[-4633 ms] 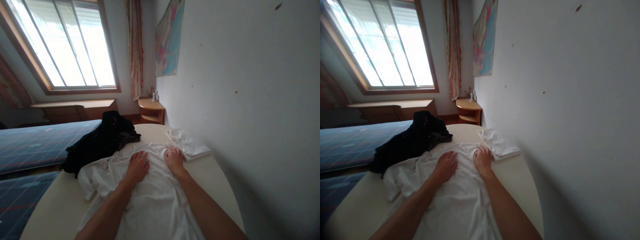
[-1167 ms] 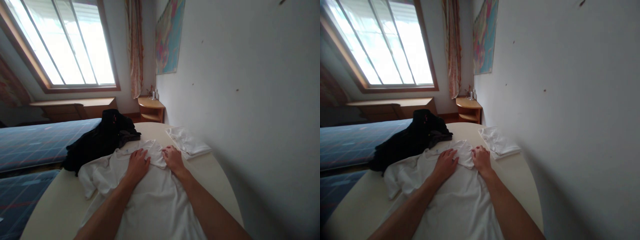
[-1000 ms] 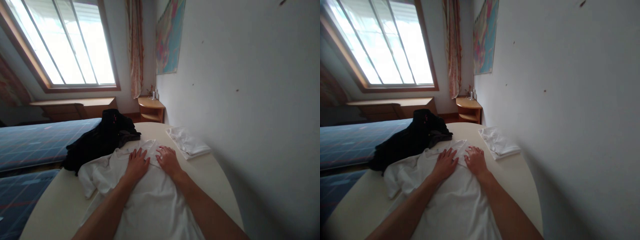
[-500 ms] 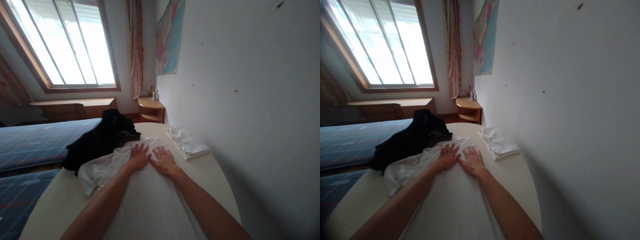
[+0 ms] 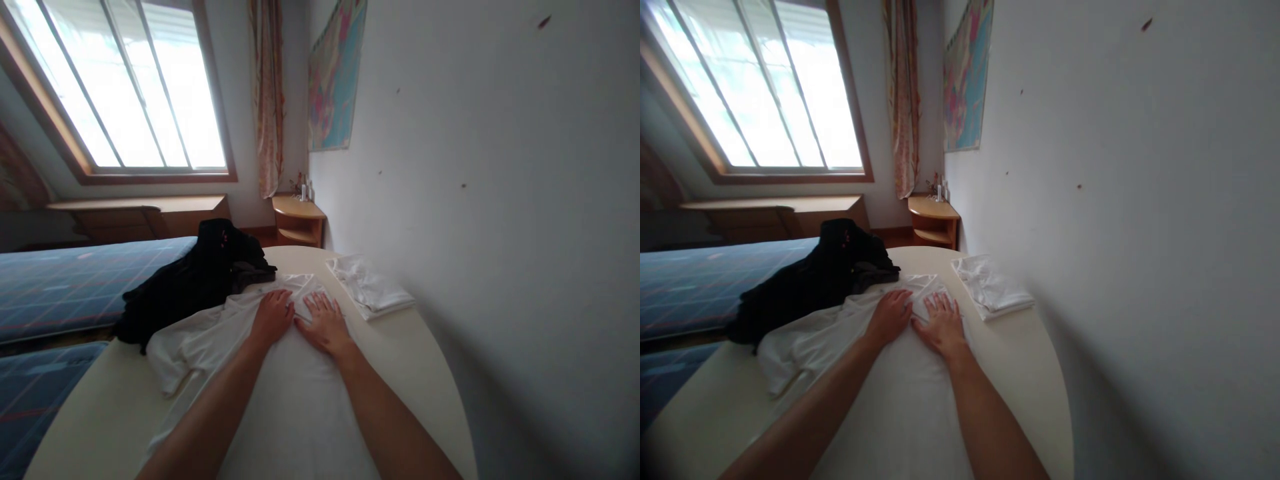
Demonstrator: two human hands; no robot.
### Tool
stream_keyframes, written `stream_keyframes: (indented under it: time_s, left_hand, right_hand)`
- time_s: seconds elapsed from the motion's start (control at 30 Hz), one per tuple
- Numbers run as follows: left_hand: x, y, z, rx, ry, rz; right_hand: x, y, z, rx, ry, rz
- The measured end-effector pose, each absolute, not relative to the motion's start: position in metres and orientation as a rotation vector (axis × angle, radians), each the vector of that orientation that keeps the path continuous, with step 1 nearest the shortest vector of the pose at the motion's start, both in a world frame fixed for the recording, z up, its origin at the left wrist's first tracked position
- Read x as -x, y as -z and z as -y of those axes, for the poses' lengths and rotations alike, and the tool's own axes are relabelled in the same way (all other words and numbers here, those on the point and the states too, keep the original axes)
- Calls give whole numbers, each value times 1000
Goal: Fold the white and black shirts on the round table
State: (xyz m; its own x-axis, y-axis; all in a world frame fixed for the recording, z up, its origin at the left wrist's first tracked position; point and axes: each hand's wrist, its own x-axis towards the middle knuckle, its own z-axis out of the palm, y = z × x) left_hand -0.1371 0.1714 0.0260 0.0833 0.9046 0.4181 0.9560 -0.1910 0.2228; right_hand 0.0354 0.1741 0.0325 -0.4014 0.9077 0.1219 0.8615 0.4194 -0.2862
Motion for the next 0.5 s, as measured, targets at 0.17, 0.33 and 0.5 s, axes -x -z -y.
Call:
stream_keyframes:
  time_s: [0.17,0.33,0.5]
  left_hand:
    - [129,-28,-154,2260,776,1869]
    - [117,-27,-131,2289,758,1870]
    - [113,-25,-122,2308,731,1897]
  right_hand:
    - [-42,-30,-163,1547,-251,2416]
    - [-48,-31,-144,1568,-265,2406]
    - [-45,-46,-143,1631,-270,2378]
